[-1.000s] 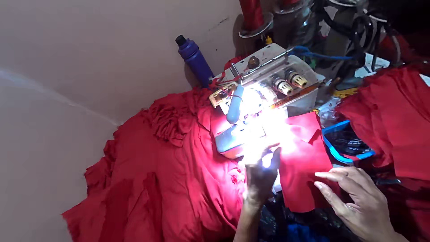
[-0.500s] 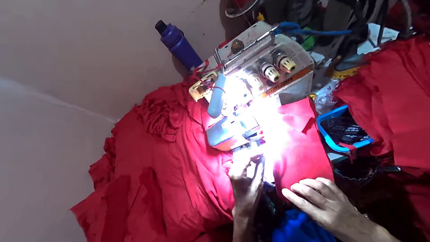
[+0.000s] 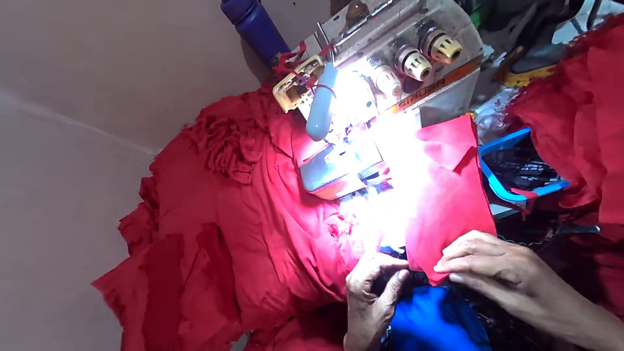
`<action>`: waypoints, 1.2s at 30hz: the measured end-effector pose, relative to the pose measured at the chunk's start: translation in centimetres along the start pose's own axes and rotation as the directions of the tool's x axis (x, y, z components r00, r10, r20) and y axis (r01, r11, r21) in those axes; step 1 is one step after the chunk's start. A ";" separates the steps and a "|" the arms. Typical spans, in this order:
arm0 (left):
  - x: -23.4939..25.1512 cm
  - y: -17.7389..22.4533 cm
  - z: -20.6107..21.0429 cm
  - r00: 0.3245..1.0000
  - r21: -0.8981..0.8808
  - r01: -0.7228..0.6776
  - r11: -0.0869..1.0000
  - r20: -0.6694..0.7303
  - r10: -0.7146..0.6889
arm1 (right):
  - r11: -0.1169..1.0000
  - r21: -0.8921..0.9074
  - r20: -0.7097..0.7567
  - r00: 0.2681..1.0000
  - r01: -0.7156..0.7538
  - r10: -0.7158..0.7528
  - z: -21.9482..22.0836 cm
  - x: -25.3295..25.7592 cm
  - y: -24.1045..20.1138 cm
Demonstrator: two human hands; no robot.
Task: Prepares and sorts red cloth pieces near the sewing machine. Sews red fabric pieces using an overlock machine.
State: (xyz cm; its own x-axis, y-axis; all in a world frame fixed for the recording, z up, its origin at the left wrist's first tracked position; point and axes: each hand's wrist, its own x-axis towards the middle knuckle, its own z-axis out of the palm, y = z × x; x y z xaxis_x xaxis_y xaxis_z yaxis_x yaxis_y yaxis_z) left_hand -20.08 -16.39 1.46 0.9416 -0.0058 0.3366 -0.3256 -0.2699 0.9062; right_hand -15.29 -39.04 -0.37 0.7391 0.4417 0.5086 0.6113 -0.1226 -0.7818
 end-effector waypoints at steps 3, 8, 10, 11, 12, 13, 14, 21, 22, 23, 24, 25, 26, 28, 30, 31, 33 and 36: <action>0.5 0.3 -0.1 0.974 -0.157 0.013 0.988 0.227 0.023 | 0.984 0.166 -0.047 0.996 -0.063 0.072 -0.9 0.6 -0.9; 2.7 1.6 1.0 0.964 -0.198 -0.004 0.980 0.258 0.056 | 0.977 0.212 -0.139 0.988 -0.036 0.067 -1.1 1.1 -1.4; 2.8 1.8 1.4 0.975 -0.193 0.007 0.981 0.221 0.037 | 0.975 0.213 -0.168 0.982 -0.055 0.092 -0.7 1.1 -1.4; 2.7 1.7 1.6 0.982 -0.192 0.011 0.981 0.189 0.026 | 0.975 0.212 -0.164 0.982 -0.061 0.097 -0.5 1.0 -1.4; 2.6 1.7 1.9 0.990 -0.172 0.003 0.985 0.139 0.022 | 0.980 0.188 -0.152 0.984 -0.064 0.094 -0.4 0.9 -1.3; 2.7 1.7 2.3 0.997 -0.103 -0.028 0.994 0.069 0.035 | 0.990 0.126 -0.138 0.987 -0.067 0.084 -0.1 0.8 -1.1; 3.1 1.7 2.5 0.997 0.028 -0.079 0.996 0.000 0.079 | 0.998 0.018 -0.114 0.991 -0.062 0.064 0.2 0.6 -0.9; 11.1 2.7 5.5 0.952 0.586 -0.291 0.757 0.096 0.291 | 0.974 -0.225 -0.156 0.988 -0.028 -0.008 0.5 0.6 -0.9; 12.0 2.7 6.3 0.964 0.624 -0.265 0.735 0.152 0.219 | 0.973 -0.227 -0.219 0.976 -0.049 -0.002 0.4 0.7 -0.9; 12.7 2.5 6.9 0.970 0.656 -0.242 0.715 0.186 0.158 | 0.963 -0.259 -0.280 0.960 -0.073 -0.003 0.3 0.7 -0.8; 13.2 2.0 7.3 0.970 0.674 -0.241 0.698 0.197 0.144 | 0.945 -0.310 -0.335 0.942 -0.099 -0.011 0.3 0.7 -0.6; 13.3 1.7 7.5 0.971 0.684 -0.236 0.690 0.186 0.148 | 0.919 -0.372 -0.385 0.922 -0.128 -0.027 0.3 0.8 -0.4; 13.1 1.5 7.4 0.973 0.690 -0.231 0.685 0.162 0.165 | 0.887 -0.432 -0.418 0.908 -0.166 -0.034 0.2 0.8 -0.2; 12.2 1.9 7.0 0.976 0.660 -0.215 0.720 0.121 0.180 | 0.851 -0.474 -0.435 0.901 -0.226 -0.003 -0.1 0.6 -0.1; 10.8 3.0 6.0 0.950 0.625 -0.282 0.728 0.077 0.302 | 0.845 -0.480 -0.426 0.905 -0.237 0.012 -0.3 0.6 -0.2; 10.0 3.5 5.4 0.934 0.591 -0.317 0.742 0.057 0.354 | 0.838 -0.491 -0.427 0.904 -0.236 0.004 -0.2 0.6 0.1; 8.6 4.3 4.1 0.906 0.523 -0.371 0.768 0.021 0.423 | 0.822 -0.525 -0.436 0.899 -0.222 -0.035 0.2 0.7 0.9; 7.7 4.9 2.7 0.896 0.506 -0.383 0.773 0.000 0.444 | 0.842 -0.509 -0.407 0.912 -0.180 -0.051 0.3 0.9 0.7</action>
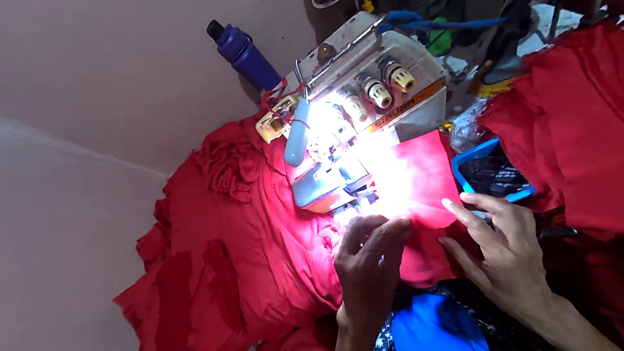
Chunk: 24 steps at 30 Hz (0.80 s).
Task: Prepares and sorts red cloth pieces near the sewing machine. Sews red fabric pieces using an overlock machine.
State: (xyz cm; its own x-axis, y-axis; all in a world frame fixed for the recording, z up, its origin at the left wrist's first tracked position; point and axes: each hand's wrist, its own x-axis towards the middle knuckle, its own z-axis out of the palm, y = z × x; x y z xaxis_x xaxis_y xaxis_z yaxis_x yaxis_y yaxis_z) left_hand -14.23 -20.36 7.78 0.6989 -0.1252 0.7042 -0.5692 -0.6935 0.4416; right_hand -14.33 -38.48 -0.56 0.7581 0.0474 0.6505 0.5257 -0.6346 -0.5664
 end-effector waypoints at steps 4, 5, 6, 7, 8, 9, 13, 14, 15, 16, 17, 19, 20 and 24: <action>0.0 -0.8 -0.3 1.000 -0.003 0.023 1.000 -0.007 -0.023 | 1.000 0.016 0.022 1.000 0.003 -0.003 -0.2 -0.1 -0.1; 0.2 -0.8 -0.2 1.000 -0.009 0.022 1.000 -0.005 -0.022 | 1.000 0.024 0.025 1.000 -0.002 0.001 -0.4 -0.1 -0.1; 0.5 -0.6 -0.1 1.000 -0.011 0.021 1.000 0.002 -0.021 | 1.000 0.027 0.022 1.000 -0.004 0.003 -0.4 -0.1 -0.1; 0.9 -0.5 0.0 1.000 -0.011 0.015 1.000 0.007 -0.014 | 1.000 0.022 0.010 1.000 0.003 -0.003 -0.3 -0.2 0.0; 1.4 -0.5 0.1 1.000 -0.003 0.005 1.000 0.011 -0.005 | 1.000 0.017 -0.004 1.000 0.013 -0.013 0.1 -0.4 0.4; 2.0 -0.4 0.2 1.000 0.016 -0.009 1.000 0.016 0.009 | 1.000 0.011 -0.014 1.000 0.022 -0.022 0.4 -0.5 0.6; 4.7 0.0 0.3 0.994 0.133 -0.082 0.988 0.079 0.072 | 1.000 0.008 -0.007 1.000 -0.022 0.022 0.2 -0.4 0.4; 5.5 0.2 0.3 0.990 0.131 -0.083 0.988 0.123 0.067 | 0.999 0.018 0.009 0.999 -0.040 0.040 -0.2 -0.2 0.1; 6.3 0.3 0.6 0.985 0.123 -0.069 0.990 0.165 0.048 | 0.998 0.034 0.027 0.998 -0.056 0.055 -0.4 -0.2 -0.1; 7.0 0.2 1.1 0.982 0.119 -0.060 0.991 0.186 0.037 | 0.997 0.038 0.036 0.998 -0.062 0.060 -0.5 -0.1 -0.2; 7.5 0.2 1.7 0.979 0.128 -0.055 0.990 0.200 0.028 | 0.998 0.027 0.029 0.998 -0.056 0.055 -0.3 -0.3 -0.1; 7.8 -0.2 3.0 0.977 0.139 -0.060 0.988 0.210 0.030 | 0.999 0.005 -0.011 0.999 -0.050 0.050 0.2 -0.7 0.3; 7.6 -0.3 3.6 0.974 0.153 -0.054 0.987 0.224 0.019 | 0.999 0.003 -0.027 0.998 -0.049 0.049 0.0 -0.8 0.2; 4.6 -1.0 4.7 0.981 0.146 0.005 0.989 0.193 -0.033 | 0.994 0.070 -0.043 0.996 0.082 -0.079 -0.1 -2.0 -0.2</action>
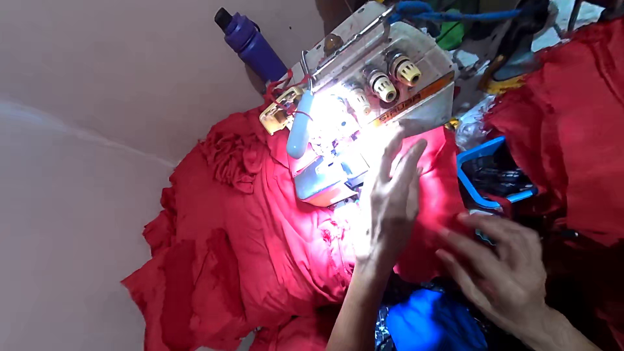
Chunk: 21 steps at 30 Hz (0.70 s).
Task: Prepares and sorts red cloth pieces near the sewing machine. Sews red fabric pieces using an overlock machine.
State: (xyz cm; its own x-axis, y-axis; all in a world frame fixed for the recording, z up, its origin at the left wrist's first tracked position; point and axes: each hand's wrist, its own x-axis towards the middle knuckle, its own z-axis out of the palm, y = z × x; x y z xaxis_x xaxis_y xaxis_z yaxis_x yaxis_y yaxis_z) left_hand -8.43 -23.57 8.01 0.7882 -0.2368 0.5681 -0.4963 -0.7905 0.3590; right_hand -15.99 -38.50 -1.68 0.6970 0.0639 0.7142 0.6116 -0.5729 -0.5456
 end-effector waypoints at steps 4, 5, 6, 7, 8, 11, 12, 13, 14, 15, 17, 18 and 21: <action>-6.3 -1.7 -0.1 0.972 -0.028 0.135 0.990 -0.190 -0.138 | 0.950 0.036 0.138 0.940 0.311 -0.313 1.4 -1.1 0.2; -7.9 -2.0 -0.3 0.956 -0.052 0.174 0.983 -0.229 -0.181 | 0.933 0.033 0.182 0.916 0.359 -0.358 1.6 -1.2 0.4; -9.5 -2.1 -0.5 0.940 -0.074 0.219 0.973 -0.253 -0.231 | 0.922 0.020 0.221 0.897 0.387 -0.382 1.8 -1.3 0.7; -11.0 -2.1 -0.8 0.923 -0.101 0.266 0.959 -0.260 -0.283 | 0.915 0.011 0.245 0.886 0.403 -0.393 2.0 -1.3 0.9; -12.3 -1.9 -1.2 0.902 -0.133 0.313 0.940 -0.268 -0.338 | 0.912 0.029 0.252 0.880 0.410 -0.403 2.1 -1.4 1.3; -14.9 -0.9 -1.6 0.837 -0.181 0.415 0.892 -0.309 -0.452 | 0.908 0.144 0.219 0.883 0.393 -0.416 1.7 -1.5 1.9; -15.4 -0.6 -1.6 0.827 -0.180 0.428 0.886 -0.317 -0.464 | 0.909 0.175 0.212 0.886 0.380 -0.411 1.5 -1.5 2.0; -15.6 -0.3 -1.6 0.825 -0.181 0.430 0.885 -0.319 -0.466 | 0.911 0.198 0.214 0.891 0.362 -0.401 1.4 -1.5 2.0; -15.6 0.1 -1.7 0.829 -0.180 0.428 0.885 -0.312 -0.464 | 0.915 0.222 0.222 0.896 0.337 -0.384 1.2 -1.4 2.0; -15.5 0.4 -1.7 0.835 -0.183 0.423 0.888 -0.304 -0.460 | 0.920 0.254 0.228 0.906 0.298 -0.357 1.1 -1.0 1.9; -15.3 1.0 -1.7 0.848 -0.201 0.405 0.892 -0.282 -0.449 | 0.923 0.333 0.252 0.925 0.193 -0.284 0.9 0.0 1.7; -15.3 1.3 -1.5 0.855 -0.217 0.392 0.894 -0.273 -0.442 | 0.920 0.365 0.271 0.930 0.141 -0.250 0.7 0.5 1.7; -15.0 1.8 -0.7 0.874 -0.268 0.330 0.905 -0.274 -0.400 | 0.915 0.404 0.345 0.927 -0.007 -0.146 0.3 1.6 1.4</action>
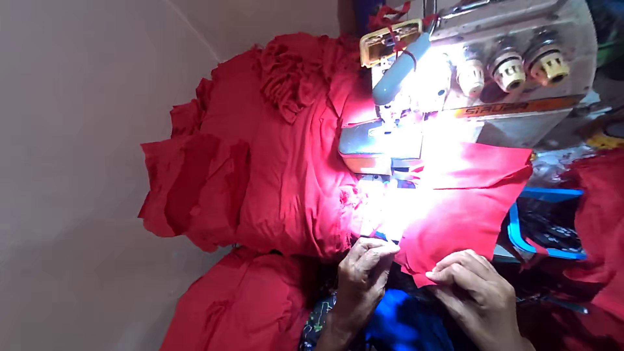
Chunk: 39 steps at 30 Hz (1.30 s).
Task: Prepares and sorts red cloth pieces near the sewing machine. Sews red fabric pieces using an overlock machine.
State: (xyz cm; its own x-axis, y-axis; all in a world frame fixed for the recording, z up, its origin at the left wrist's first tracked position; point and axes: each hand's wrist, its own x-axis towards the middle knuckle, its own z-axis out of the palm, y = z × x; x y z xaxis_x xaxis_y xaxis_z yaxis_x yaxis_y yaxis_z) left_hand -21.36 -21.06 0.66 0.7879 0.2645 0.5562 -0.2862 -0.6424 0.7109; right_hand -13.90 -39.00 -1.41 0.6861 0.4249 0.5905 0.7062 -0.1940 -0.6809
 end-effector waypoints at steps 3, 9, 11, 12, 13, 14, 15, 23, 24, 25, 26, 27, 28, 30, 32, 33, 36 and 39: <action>-0.1 0.4 0.7 0.999 -0.119 0.041 0.992 0.030 -0.038 | 0.986 0.085 0.054 0.989 -0.140 0.136 -0.8 1.0 -1.0; -0.9 1.3 1.6 0.936 -0.434 0.350 0.830 0.138 -0.323 | 0.954 0.247 0.121 0.982 -0.169 0.143 -1.4 0.9 0.0; -0.7 1.7 1.8 0.907 -0.510 0.413 0.755 0.151 -0.394 | 0.942 0.265 0.152 0.973 -0.207 0.172 -1.7 1.1 -0.4; -0.5 1.9 2.0 0.891 -0.544 0.437 0.716 0.154 -0.427 | 0.936 0.260 0.169 0.966 -0.237 0.198 -2.0 1.4 -0.8; -0.4 1.9 2.2 0.879 -0.569 0.450 0.688 0.148 -0.453 | 0.926 0.259 0.181 0.955 -0.276 0.234 -2.2 1.7 -1.4; -0.4 1.9 2.4 0.873 -0.582 0.453 0.676 0.137 -0.467 | 0.919 0.251 0.188 0.947 -0.302 0.260 -2.3 1.9 -1.7; -0.4 1.8 2.5 0.873 -0.580 0.450 0.679 0.128 -0.470 | 0.914 0.249 0.185 0.942 -0.321 0.281 -2.4 2.0 -1.9; -1.7 0.7 2.7 0.987 0.164 0.163 0.973 -0.025 -0.161 | 0.976 -0.090 -0.230 0.958 -0.198 0.173 -4.3 6.4 -1.7; -1.6 0.9 2.9 0.995 0.266 0.095 0.959 -0.036 -0.089 | 0.982 -0.107 -0.269 0.956 -0.153 0.119 -4.9 7.5 -1.9; -1.4 1.2 2.9 0.999 0.338 0.041 0.940 -0.033 -0.032 | 0.990 -0.106 -0.304 0.951 -0.091 0.055 -5.4 8.6 -2.2; -0.9 1.5 2.9 1.000 0.365 -0.001 0.931 -0.024 0.010 | 0.996 -0.091 -0.324 0.946 -0.021 -0.010 -5.9 9.6 -2.5; -0.4 1.8 2.8 0.999 0.342 -0.041 0.939 -0.005 0.046 | 0.996 -0.073 -0.324 0.943 0.049 -0.070 -6.4 10.3 -2.9; 0.4 2.2 2.7 0.997 0.269 -0.077 0.960 0.027 0.072 | 0.993 -0.060 -0.310 0.944 0.103 -0.116 -6.8 10.8 -3.4; 2.4 3.0 2.3 0.988 0.001 -0.074 0.997 0.139 0.074 | 0.986 -0.052 -0.273 0.948 0.158 -0.166 -7.3 11.1 -3.9; 5.1 4.2 1.8 0.928 -0.247 0.164 0.955 0.367 -0.064 | 0.988 -0.012 -0.237 0.959 0.156 -0.154 -7.3 10.7 -3.7; 6.9 4.8 1.6 0.842 -0.308 0.367 0.878 0.512 -0.172 | 0.990 0.034 -0.214 0.969 0.134 -0.124 -7.1 10.4 -3.4; 12.0 4.7 3.3 0.567 -0.317 0.791 0.524 0.701 -0.432 | 0.976 0.215 -0.135 0.991 0.022 0.007 -6.6 9.9 -2.8; 15.5 3.1 5.9 0.534 -0.338 0.831 0.441 0.706 -0.465 | 0.957 0.288 -0.146 0.989 0.043 -0.001 -7.3 10.6 -3.2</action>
State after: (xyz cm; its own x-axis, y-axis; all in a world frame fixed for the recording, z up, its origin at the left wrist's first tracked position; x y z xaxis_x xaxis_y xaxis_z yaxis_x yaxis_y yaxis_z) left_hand -6.81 -23.19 8.92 0.9388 -0.0677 -0.3378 0.3445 0.1799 0.9214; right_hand -7.57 -40.36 10.18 0.7037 0.2916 0.6478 0.6549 0.0873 -0.7507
